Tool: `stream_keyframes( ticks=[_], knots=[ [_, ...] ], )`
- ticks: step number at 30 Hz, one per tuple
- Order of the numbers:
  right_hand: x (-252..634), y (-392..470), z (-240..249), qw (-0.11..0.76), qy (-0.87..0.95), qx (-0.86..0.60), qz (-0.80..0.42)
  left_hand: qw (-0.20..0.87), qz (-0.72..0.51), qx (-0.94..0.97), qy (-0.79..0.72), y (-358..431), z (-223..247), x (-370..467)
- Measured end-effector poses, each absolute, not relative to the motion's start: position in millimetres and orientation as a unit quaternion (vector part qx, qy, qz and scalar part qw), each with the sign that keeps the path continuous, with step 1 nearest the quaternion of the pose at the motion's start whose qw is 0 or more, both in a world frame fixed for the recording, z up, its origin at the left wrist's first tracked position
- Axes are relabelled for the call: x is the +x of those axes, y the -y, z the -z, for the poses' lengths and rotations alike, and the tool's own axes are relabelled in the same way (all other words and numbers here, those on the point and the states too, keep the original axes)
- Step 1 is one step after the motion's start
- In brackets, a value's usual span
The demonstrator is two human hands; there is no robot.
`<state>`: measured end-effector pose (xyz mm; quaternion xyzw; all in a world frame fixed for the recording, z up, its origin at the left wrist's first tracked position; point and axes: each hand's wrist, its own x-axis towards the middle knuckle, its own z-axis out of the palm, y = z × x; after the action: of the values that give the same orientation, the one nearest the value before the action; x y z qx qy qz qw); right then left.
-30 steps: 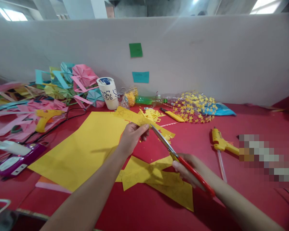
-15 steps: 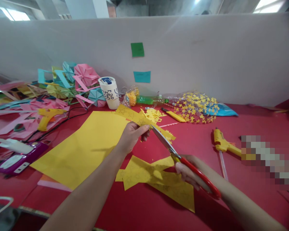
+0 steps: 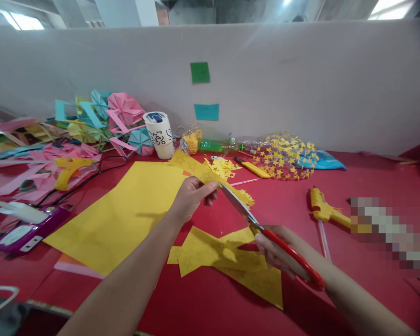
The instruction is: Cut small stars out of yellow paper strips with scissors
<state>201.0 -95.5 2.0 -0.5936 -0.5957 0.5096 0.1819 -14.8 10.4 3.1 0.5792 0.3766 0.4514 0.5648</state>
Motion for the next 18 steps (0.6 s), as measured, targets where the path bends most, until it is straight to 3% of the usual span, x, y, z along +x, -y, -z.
stream_keyframes(
  ticks=[18],
  knots=[
    [202.1, 94.6, -2.1, 0.182, 0.585, -0.592, -0.525, 0.568, -0.436, 0.584, -0.383, -13.0, -4.8, -21.1]
  ],
)
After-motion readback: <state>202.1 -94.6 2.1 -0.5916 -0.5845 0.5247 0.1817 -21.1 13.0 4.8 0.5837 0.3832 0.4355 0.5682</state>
